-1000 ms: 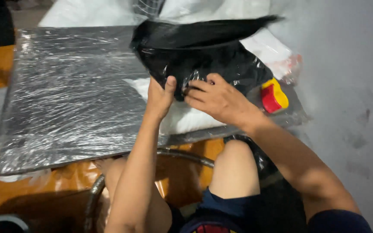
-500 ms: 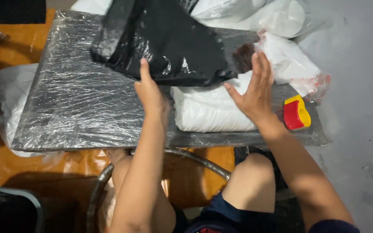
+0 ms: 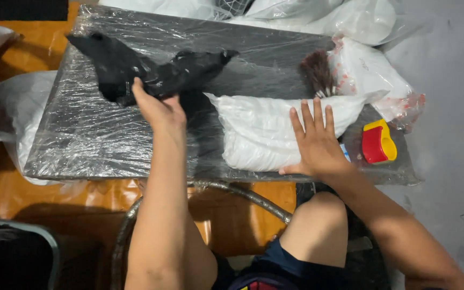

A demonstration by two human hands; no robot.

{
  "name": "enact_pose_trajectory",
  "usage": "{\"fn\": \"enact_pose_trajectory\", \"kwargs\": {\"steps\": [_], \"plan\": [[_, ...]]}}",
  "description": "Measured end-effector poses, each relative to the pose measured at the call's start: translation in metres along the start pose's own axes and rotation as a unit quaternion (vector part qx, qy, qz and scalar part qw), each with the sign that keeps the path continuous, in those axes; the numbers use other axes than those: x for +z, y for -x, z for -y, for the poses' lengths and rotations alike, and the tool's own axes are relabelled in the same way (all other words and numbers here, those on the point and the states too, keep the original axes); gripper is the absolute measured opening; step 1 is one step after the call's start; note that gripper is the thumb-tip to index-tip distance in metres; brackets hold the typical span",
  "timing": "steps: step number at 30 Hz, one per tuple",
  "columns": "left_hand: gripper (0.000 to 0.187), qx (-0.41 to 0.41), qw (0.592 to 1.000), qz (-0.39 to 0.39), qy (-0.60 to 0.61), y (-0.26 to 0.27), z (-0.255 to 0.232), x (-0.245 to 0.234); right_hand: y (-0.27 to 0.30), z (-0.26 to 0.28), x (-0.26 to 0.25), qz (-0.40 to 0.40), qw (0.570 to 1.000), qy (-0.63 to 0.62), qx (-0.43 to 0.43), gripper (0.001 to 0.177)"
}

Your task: A person is placing a white pillow into a black plastic shipping bag, sealing it, and then cleaning the bag with a duster.

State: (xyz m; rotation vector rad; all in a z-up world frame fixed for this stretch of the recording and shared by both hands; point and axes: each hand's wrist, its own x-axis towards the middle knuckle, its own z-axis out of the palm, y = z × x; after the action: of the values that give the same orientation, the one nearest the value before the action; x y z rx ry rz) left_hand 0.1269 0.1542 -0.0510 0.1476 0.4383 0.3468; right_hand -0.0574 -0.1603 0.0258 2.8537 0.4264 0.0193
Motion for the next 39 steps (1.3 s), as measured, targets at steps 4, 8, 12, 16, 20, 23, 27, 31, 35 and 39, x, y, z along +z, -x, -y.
{"fn": "enact_pose_trajectory", "kwargs": {"steps": [4,8,12,16,20,23,27,31,35,39], "plan": [[0.060,-0.048,0.998,-0.015,-0.028,0.040,0.009,0.012,0.009,-0.010,0.008,-0.046,0.998,0.021,-0.028,0.148],[0.068,-0.049,0.973,-0.090,-0.205,0.030,0.016,-0.003,0.018,-0.015,0.019,-0.153,0.985,-0.066,-0.051,0.140],[0.056,-0.061,0.979,-0.081,-0.176,0.012,0.025,-0.019,0.022,-0.035,0.035,-0.176,0.980,-0.084,-0.026,0.146],[0.034,-0.063,0.995,-0.004,-0.077,0.044,-0.001,0.011,0.032,-0.042,0.004,-0.114,0.976,-0.169,0.072,0.155],[0.021,-0.077,0.982,0.173,0.017,0.058,-0.014,0.016,0.043,-0.050,-0.013,-0.029,0.938,-0.261,0.225,0.146],[0.039,-0.122,0.980,0.156,-0.020,0.076,-0.006,0.005,0.046,-0.054,-0.023,-0.025,0.902,-0.322,0.285,0.140],[0.071,-0.135,0.966,0.007,-0.221,0.084,0.050,-0.074,0.049,-0.051,-0.041,-0.069,0.865,-0.406,0.286,0.113],[0.090,-0.241,0.918,0.004,-0.315,0.151,0.066,-0.081,0.051,-0.056,-0.035,-0.101,0.842,-0.461,0.261,0.098],[0.097,-0.351,0.828,0.063,-0.433,0.148,0.106,-0.129,0.039,-0.041,-0.048,-0.025,0.846,-0.439,0.300,0.107],[0.102,-0.451,0.663,0.230,-0.551,0.163,0.107,-0.129,0.016,-0.029,-0.042,0.060,0.895,-0.321,0.303,0.130]]}}
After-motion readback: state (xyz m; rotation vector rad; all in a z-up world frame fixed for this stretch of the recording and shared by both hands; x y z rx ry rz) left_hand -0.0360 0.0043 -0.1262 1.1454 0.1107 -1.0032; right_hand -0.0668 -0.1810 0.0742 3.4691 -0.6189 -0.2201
